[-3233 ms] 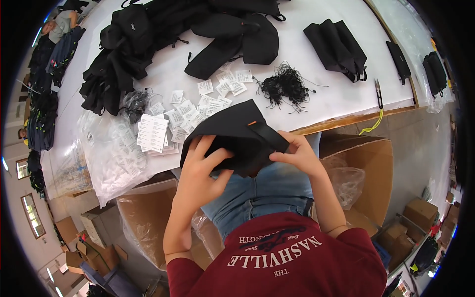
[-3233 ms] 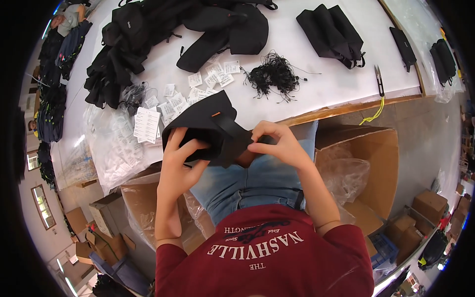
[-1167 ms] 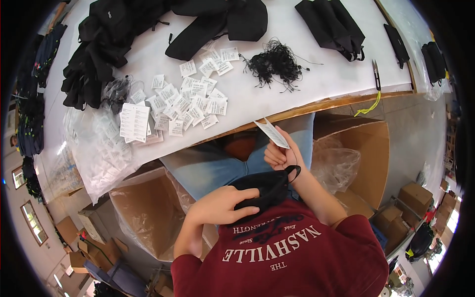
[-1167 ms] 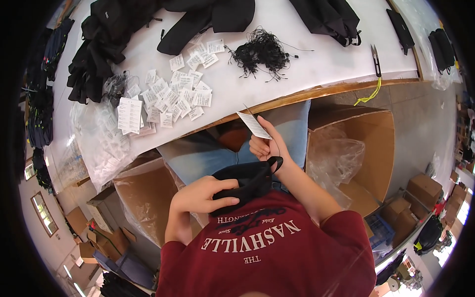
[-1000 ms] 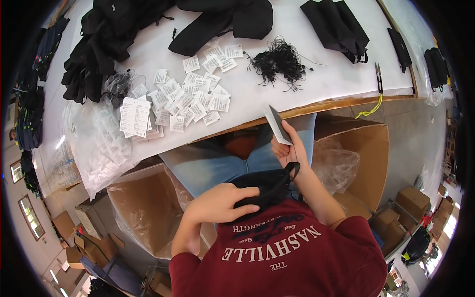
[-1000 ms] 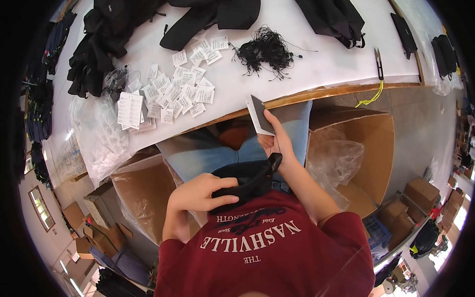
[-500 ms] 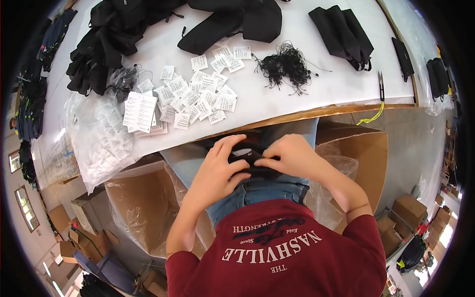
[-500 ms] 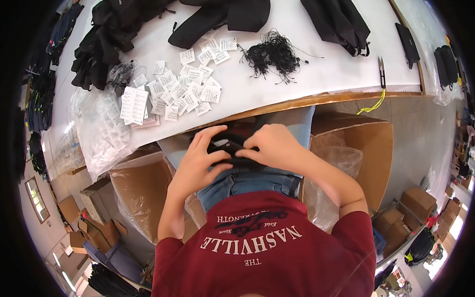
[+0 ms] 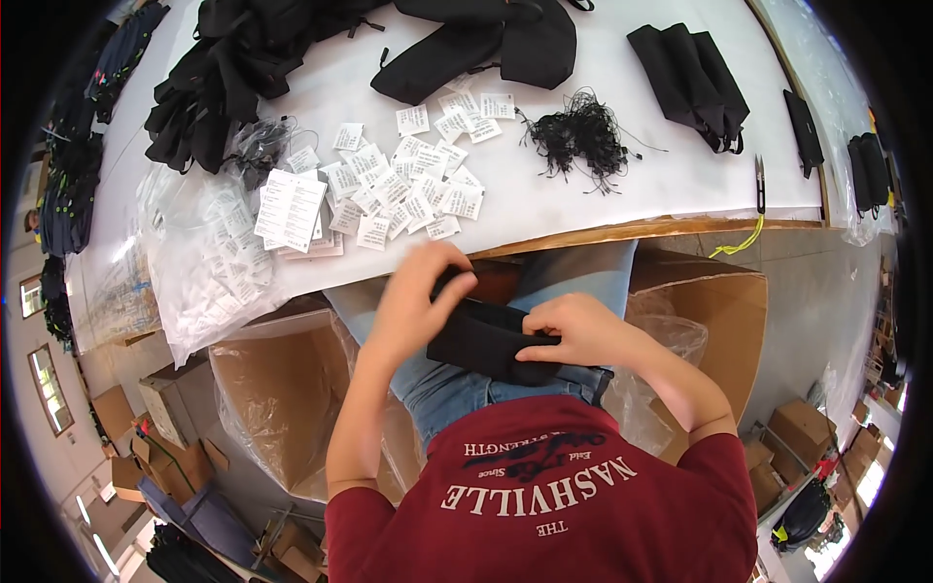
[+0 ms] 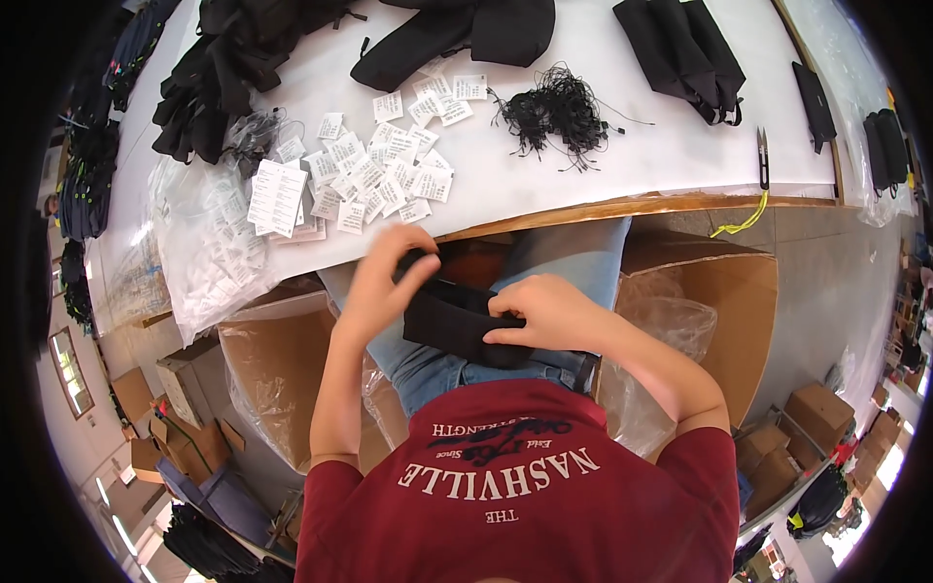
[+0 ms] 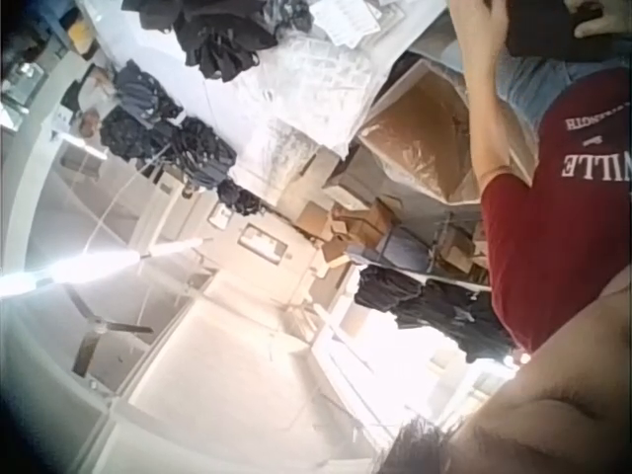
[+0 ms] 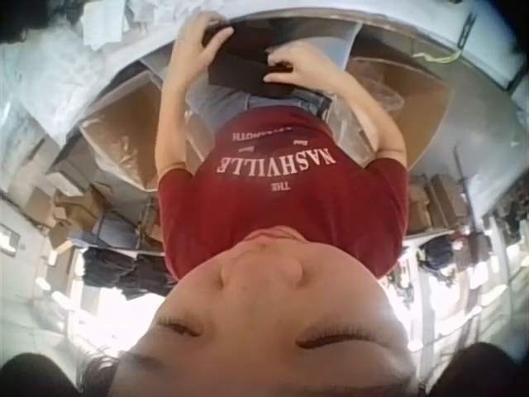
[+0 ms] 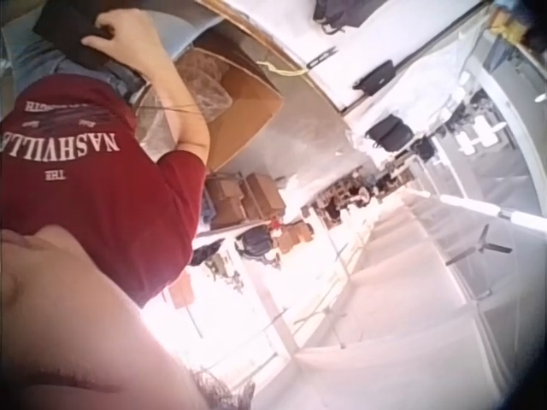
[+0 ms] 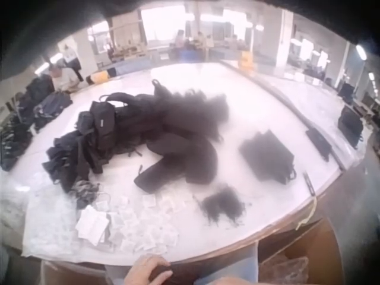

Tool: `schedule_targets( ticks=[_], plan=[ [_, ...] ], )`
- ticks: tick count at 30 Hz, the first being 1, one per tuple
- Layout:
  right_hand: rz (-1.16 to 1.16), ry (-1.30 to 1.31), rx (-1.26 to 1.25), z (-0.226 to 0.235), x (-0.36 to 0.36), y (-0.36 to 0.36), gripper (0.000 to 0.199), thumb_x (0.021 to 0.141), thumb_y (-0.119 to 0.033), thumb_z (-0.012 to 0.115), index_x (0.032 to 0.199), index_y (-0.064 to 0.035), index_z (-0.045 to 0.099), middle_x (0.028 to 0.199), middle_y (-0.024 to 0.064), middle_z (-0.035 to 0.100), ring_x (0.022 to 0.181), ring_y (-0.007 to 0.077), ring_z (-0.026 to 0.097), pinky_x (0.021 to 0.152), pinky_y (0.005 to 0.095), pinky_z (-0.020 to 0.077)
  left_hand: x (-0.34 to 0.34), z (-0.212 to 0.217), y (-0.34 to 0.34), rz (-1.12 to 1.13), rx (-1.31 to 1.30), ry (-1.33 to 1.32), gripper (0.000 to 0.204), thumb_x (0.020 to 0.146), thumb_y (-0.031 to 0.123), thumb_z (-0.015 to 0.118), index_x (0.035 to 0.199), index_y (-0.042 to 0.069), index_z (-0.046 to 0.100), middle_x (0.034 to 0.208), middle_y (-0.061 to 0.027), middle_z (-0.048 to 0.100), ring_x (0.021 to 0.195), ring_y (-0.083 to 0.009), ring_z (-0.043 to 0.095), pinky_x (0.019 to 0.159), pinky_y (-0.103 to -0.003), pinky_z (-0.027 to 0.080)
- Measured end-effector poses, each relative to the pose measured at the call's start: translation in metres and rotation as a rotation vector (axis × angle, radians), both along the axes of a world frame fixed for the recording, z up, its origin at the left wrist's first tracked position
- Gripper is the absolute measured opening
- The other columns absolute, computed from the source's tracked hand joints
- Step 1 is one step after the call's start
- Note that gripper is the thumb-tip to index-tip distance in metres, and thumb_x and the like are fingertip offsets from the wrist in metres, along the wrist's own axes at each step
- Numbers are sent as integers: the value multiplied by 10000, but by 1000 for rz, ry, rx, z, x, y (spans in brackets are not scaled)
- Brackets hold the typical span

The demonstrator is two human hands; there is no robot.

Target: The recorder organizes black fabric cases and places them into a cardboard box lined with plastic.

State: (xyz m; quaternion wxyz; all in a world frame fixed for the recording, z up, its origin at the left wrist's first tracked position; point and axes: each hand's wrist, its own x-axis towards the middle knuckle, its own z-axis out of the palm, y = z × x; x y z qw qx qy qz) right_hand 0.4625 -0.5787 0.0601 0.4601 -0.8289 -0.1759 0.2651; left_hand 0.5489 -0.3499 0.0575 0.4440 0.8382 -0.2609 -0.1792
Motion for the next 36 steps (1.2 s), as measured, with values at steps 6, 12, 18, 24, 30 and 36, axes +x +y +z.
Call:
schedule_targets(
  ticks=[6,12,18,24,30,36],
  plan=[
    [-14,-79,26,3,-1,2,309,775,-312,708,700,-40,581,593,89,486,550,272,501,504,354,363,42,-24,8,219,306,-488,308,782,178,688,1060,99,582,1073,-62,547,1020,-287,476,905,-400,333],
    [15,-188,-81,16,4,-2,286,779,-330,684,718,-61,609,666,77,546,651,280,567,559,390,431,52,-21,8,229,238,-559,186,770,155,693,938,99,636,1016,-31,603,995,-243,505,888,-375,329],
    [-45,-522,-70,25,11,-4,184,733,-251,732,724,-99,629,633,31,476,604,213,531,507,334,402,14,41,-10,28,-8,-246,69,795,125,673,857,95,674,1050,-27,616,1049,-227,502,935,-377,313],
    [-109,-763,-129,30,20,0,176,685,-219,766,748,-107,645,612,2,429,560,163,496,475,306,384,-4,26,9,252,-94,-275,379,781,232,712,1105,84,584,1289,-68,471,1205,-238,409,1009,-392,289],
    [-325,-937,-64,32,31,27,201,654,-194,785,782,-89,671,601,7,420,511,162,462,440,294,352,-49,-35,-12,592,-1228,717,714,766,351,750,1325,98,384,1330,-56,431,1223,-211,421,1032,-387,347],
    [-517,-726,81,41,34,45,153,763,-103,697,905,-61,656,673,48,453,589,197,475,506,305,380,-38,-43,-24,731,-1343,996,479,857,256,664,1253,82,458,1157,-53,568,1071,-210,550,945,-366,450]
  ],
)
